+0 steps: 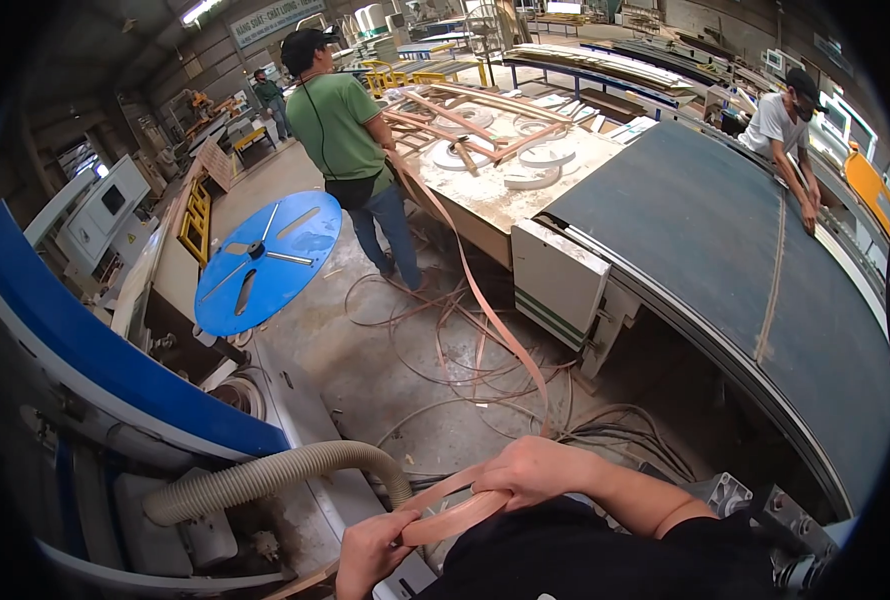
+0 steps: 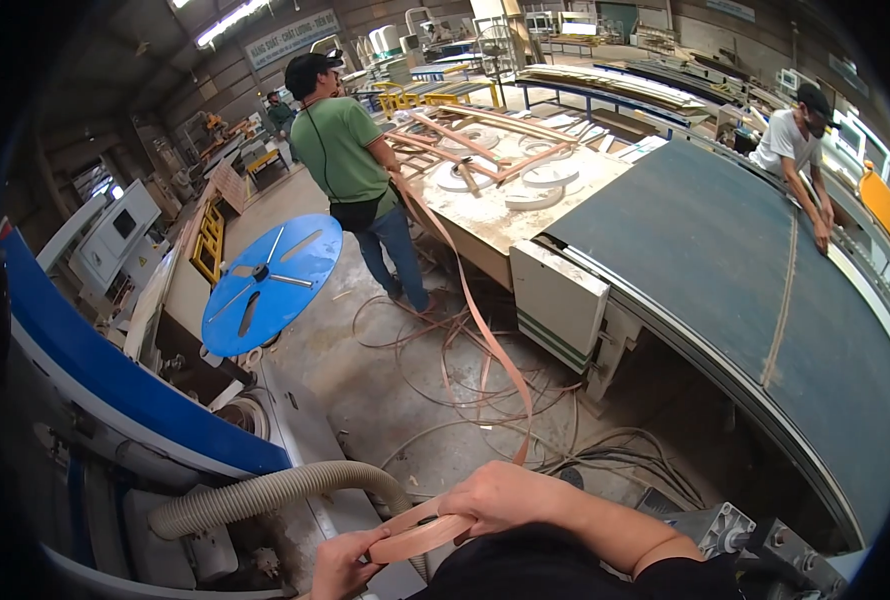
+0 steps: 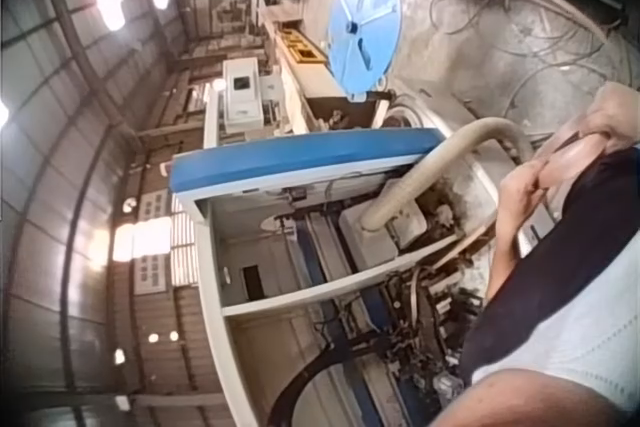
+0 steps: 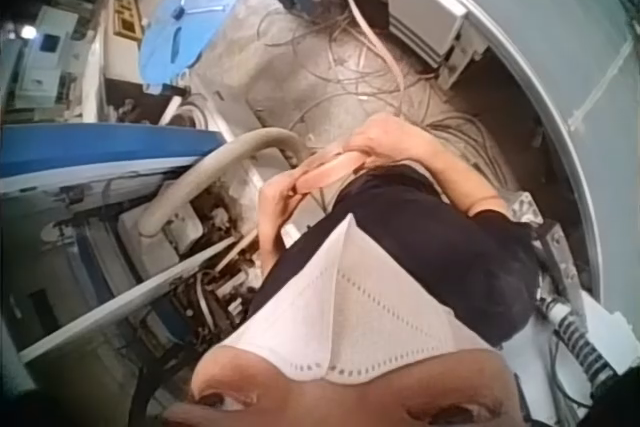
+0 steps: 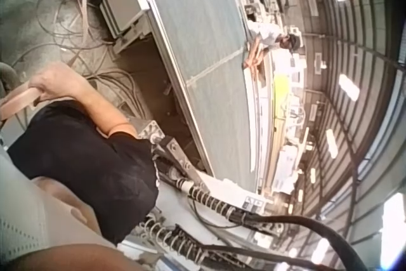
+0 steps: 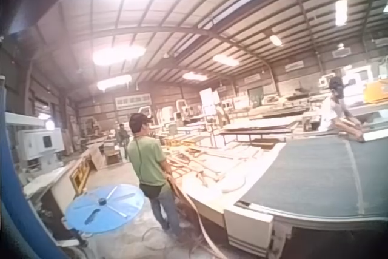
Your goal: Preparing and holding a roll of edge banding material in a furniture factory.
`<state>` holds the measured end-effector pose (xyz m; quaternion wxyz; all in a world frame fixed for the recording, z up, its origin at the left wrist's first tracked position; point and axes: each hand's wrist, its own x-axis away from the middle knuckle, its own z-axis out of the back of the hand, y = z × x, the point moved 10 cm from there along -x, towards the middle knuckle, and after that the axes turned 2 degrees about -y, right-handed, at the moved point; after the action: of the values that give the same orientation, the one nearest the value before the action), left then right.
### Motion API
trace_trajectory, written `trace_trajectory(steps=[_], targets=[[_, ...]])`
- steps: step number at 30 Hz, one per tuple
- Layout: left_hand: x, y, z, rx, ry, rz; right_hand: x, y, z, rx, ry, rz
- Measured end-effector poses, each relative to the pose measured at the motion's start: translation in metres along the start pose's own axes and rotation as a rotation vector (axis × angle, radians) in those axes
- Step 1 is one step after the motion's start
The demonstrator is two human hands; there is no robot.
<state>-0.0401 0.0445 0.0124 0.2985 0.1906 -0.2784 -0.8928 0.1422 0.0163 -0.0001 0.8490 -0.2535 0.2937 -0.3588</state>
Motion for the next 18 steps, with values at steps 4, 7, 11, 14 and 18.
trace_trajectory(steps=[4,7,11,14,18], targets=[[0.005,0.0,0.007,0.006,-0.014,0.016,-0.001,0.001,0.004,-0.046,0.024,-0.019],[0.008,-0.001,0.011,0.001,-0.017,0.02,0.001,0.009,0.0,-0.04,0.0,-0.02],[0.007,-0.001,0.011,0.002,-0.084,0.068,0.005,0.019,-0.013,-0.025,-0.08,-0.056],[0.005,0.003,0.012,-0.035,-0.102,0.079,0.006,0.019,-0.012,-0.033,-0.057,-0.051],[0.006,0.009,0.015,-0.047,-0.061,0.029,0.006,0.015,-0.009,-0.06,-0.046,-0.045]])
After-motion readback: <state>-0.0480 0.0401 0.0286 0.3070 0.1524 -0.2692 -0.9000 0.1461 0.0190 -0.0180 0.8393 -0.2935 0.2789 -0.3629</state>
